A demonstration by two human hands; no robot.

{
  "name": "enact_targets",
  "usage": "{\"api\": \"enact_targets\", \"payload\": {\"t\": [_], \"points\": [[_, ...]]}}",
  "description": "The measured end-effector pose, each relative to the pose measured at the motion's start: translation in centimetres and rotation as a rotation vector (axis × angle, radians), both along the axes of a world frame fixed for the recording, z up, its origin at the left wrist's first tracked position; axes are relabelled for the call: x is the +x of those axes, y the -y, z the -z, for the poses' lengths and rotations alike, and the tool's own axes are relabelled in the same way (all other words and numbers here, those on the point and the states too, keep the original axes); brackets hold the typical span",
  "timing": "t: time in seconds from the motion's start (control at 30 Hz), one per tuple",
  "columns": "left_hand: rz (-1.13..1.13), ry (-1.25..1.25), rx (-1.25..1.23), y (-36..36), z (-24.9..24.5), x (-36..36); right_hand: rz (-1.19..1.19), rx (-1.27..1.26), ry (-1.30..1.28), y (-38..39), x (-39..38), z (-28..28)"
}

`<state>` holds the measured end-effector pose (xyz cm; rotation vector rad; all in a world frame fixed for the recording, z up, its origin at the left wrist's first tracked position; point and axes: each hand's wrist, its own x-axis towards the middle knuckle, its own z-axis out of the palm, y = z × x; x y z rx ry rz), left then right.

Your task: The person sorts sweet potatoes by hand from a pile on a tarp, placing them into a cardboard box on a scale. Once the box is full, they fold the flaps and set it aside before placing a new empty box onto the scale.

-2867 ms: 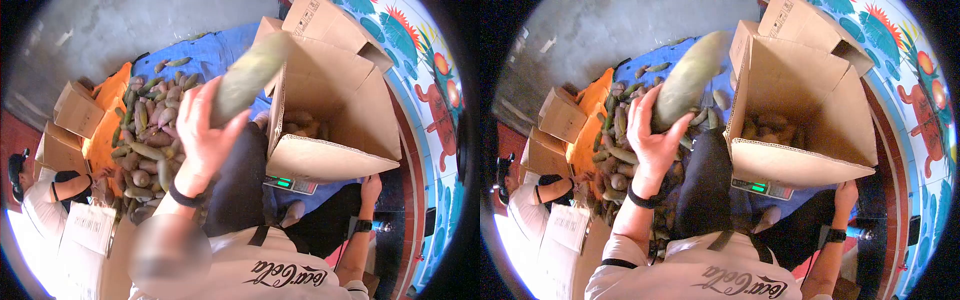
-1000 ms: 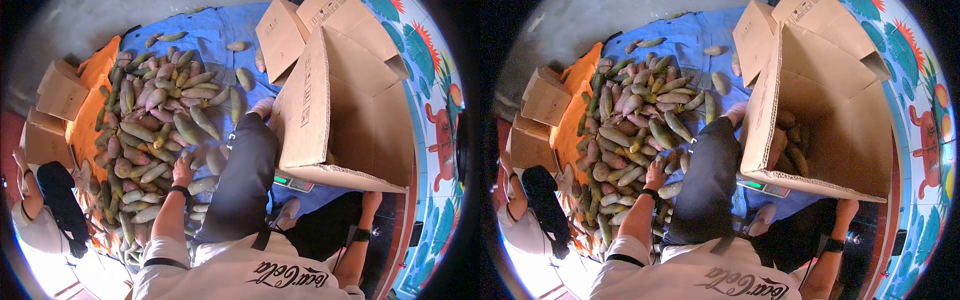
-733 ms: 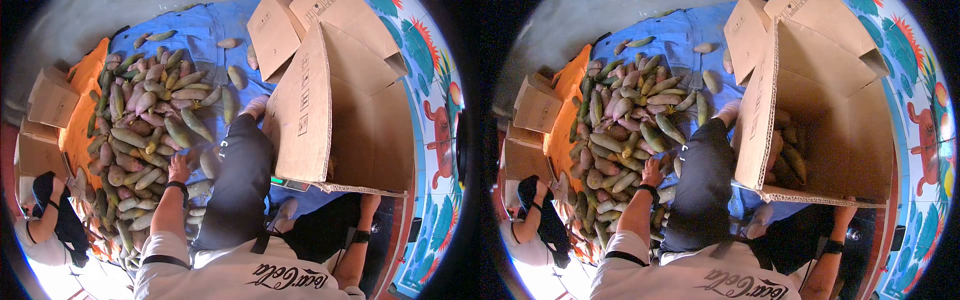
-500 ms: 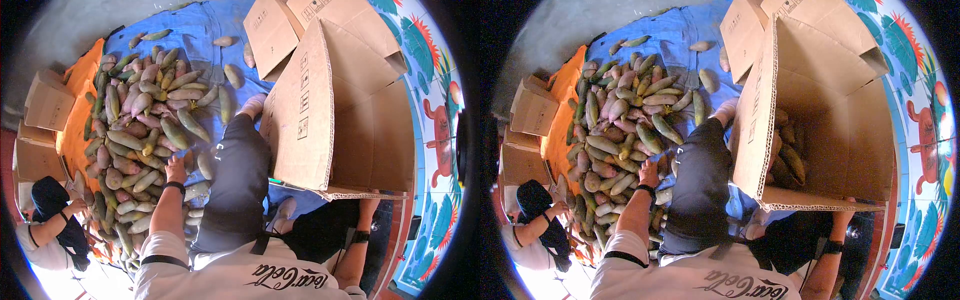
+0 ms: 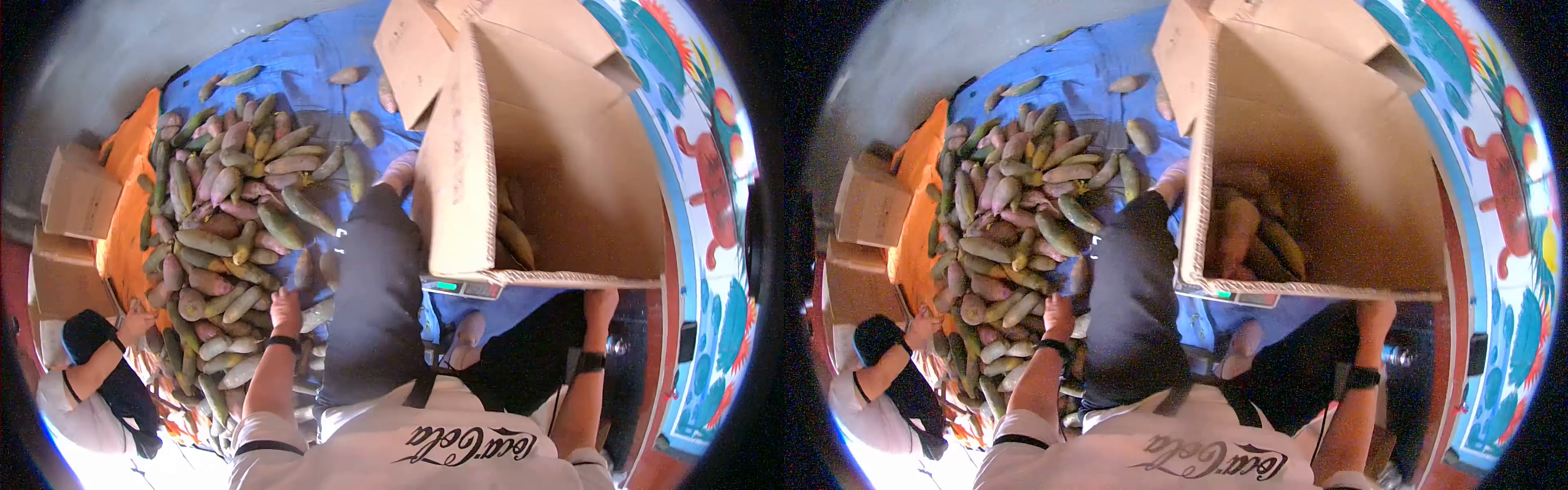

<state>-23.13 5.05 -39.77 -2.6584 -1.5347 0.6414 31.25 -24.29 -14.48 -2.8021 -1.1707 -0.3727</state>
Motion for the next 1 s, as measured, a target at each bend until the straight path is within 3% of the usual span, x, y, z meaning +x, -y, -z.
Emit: {"api": "enact_targets", "payload": {"t": [0.03,0.13,0.2,0.43,0.53,0.7,0.77,0.83,0.87,0.9,0.97,1.0], "points": [[-0.007,-0.072,-0.006,0.2,-1.4,-0.3,0.016,0.049,-0.014,-0.1,0.0,0.1],[-0.177,0.132,0.0,0.5,-2.7,-2.4,0.098,0.072,-0.056,-0.7,-0.7,-0.6],[-0.341,0.147,-0.091,1.2,-7.1,-1.4,0.085,0.114,-0.047,-1.2,-1.5,-1.3],[-0.452,0.258,-0.05,2.6,-8.4,-3.3,0.071,0.178,0.011,-0.8,-1.4,-1.2],[-0.425,0.259,-0.038,2.8,-8.8,-3.3,-0.02,0.276,0.024,-0.8,-1.5,-1.4],[-0.337,0.306,-0.023,2.6,-9.0,-2.3,0.023,0.263,-0.005,-0.4,-1.2,-1.2],[-0.312,0.289,-0.02,2.3,-7.7,-2.4,0.044,0.244,-0.017,-0.4,-1.5,-1.5],[-0.783,0.957,-0.326,1.0,-1.5,-5.2,-0.012,0.324,0.009,-0.4,-1.7,-1.8],[-0.766,0.974,-0.369,-0.7,4.1,-7.8,-0.004,0.335,0.013,-0.2,-1.8,-1.8],[-0.747,0.982,-0.362,-0.8,2.7,-6.9,-0.008,0.346,0.012,-0.1,-1.8,-1.8],[-0.273,0.136,-0.201,0.5,-3.6,-3.8,0.004,0.385,0.025,-0.1,-1.6,-1.5],[-0.25,0.147,-0.182,0.6,-6.3,-2.4,-0.008,0.394,0.011,0.0,-1.4,-1.0]]}}
